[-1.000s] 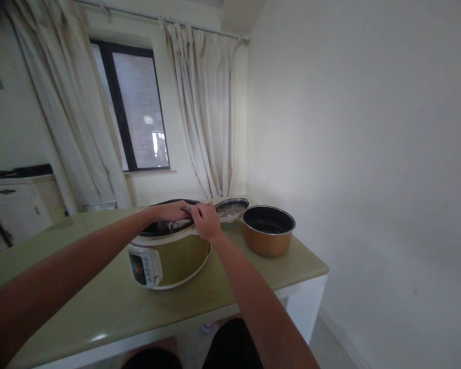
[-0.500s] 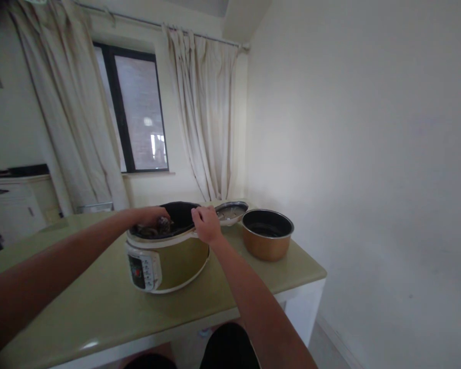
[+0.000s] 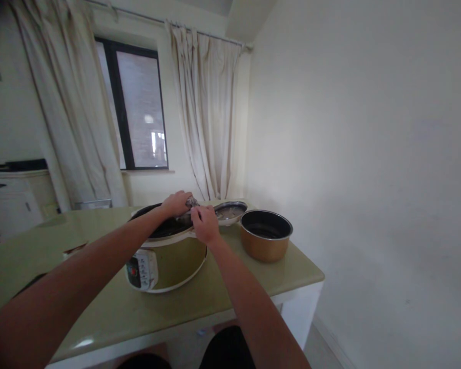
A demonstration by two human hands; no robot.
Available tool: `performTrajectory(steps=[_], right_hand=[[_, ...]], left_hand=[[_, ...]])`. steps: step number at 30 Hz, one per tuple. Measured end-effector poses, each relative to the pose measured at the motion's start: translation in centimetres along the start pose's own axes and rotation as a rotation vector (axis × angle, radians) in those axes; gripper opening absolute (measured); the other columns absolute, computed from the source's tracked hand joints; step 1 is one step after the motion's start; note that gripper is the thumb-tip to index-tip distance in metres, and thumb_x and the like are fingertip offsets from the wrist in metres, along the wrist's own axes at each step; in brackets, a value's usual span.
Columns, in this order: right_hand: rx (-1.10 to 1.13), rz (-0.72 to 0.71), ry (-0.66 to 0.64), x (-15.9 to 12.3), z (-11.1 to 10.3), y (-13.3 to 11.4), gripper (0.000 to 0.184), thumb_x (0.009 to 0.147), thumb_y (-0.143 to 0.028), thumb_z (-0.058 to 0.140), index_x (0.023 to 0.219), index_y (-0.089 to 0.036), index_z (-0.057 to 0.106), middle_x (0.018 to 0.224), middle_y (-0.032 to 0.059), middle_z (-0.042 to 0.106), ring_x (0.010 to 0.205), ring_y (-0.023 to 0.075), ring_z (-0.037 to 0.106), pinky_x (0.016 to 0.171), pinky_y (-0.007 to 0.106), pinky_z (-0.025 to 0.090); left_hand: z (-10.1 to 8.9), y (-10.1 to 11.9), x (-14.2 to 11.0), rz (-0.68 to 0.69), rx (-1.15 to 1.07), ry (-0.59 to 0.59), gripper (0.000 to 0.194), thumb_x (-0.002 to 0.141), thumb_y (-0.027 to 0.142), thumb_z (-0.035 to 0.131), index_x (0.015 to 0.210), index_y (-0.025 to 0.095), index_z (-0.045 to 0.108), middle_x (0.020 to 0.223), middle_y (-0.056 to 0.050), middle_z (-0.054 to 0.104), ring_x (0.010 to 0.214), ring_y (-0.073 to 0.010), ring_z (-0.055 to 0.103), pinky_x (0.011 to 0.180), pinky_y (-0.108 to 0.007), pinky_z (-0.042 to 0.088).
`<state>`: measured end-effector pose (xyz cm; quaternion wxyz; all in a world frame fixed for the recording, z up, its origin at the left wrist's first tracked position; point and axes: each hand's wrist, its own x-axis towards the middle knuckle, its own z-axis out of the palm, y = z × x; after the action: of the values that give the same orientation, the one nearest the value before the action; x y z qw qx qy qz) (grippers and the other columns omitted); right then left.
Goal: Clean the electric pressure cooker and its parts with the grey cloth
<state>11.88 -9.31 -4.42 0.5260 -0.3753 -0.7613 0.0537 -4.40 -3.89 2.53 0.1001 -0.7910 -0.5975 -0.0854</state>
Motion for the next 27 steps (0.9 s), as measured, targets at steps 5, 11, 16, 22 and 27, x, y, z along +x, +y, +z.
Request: performTrajectory(steps=[5, 11, 16, 22, 27], right_hand=[[0.043, 0.006, 0.032, -0.1, -0.1, -0.2, 0.043, 0.108, -0.03, 0.037, 0.068, -0.024, 0.052, 0.071, 0.001, 0.063, 0.08, 0.02, 0.052, 0.086, 0.034, 0.036], [0.072, -0.006, 0.047, -0.2, -0.2, -0.1, 0.041, 0.108, -0.03, 0.034, 0.07, -0.025, 0.049, 0.073, 0.0009, 0.06, 0.081, 0.0205, 0.051, 0.084, 0.034, 0.037], [0.057, 0.003, 0.032, -0.2, -0.1, 0.0, 0.041, 0.108, -0.031, 0.036, 0.07, -0.025, 0.049, 0.071, 0.0008, 0.058, 0.082, 0.0203, 0.052, 0.084, 0.033, 0.037], [0.047, 0.015, 0.027, -0.2, -0.1, 0.0, 0.044, 0.109, -0.032, 0.036, 0.068, -0.025, 0.05, 0.07, 0.0002, 0.059, 0.08, 0.0195, 0.052, 0.085, 0.033, 0.037], [0.033, 0.019, 0.029, -0.2, -0.2, -0.3, 0.044, 0.109, -0.031, 0.038, 0.066, -0.025, 0.049, 0.068, -0.0001, 0.058, 0.079, 0.0194, 0.052, 0.084, 0.033, 0.037]], left_hand=[[-1.0, 1.4, 0.1, 0.094, -0.182, -0.079, 0.031, 0.086, 0.033, 0.062, 0.111, 0.017, 0.071, 0.113, -0.013, 0.076, 0.108, -0.0293, 0.071, 0.097, -0.04, 0.056], [-0.5, 0.4, -2.3, 0.307, -0.471, -0.269, 0.017, 0.081, 0.027, 0.055, 0.08, 0.018, 0.069, 0.089, -0.003, 0.076, 0.088, -0.0189, 0.067, 0.087, -0.03, 0.058], [-0.3, -1.4, -4.6, 0.238, -0.709, -0.569, 0.019, 0.068, 0.025, 0.06, 0.082, 0.019, 0.071, 0.08, 0.001, 0.073, 0.076, -0.0185, 0.067, 0.079, -0.031, 0.059], [-1.4, -5.1, -6.4, 0.174, -0.512, -0.768, 0.028, 0.066, 0.021, 0.068, 0.092, 0.02, 0.08, 0.078, -0.003, 0.077, 0.073, -0.0247, 0.071, 0.073, -0.038, 0.06], [-0.9, -6.3, -5.5, 0.19, -0.072, -0.592, 0.034, 0.069, 0.016, 0.072, 0.101, 0.021, 0.081, 0.092, -0.008, 0.08, 0.088, -0.0276, 0.074, 0.078, -0.036, 0.058]])
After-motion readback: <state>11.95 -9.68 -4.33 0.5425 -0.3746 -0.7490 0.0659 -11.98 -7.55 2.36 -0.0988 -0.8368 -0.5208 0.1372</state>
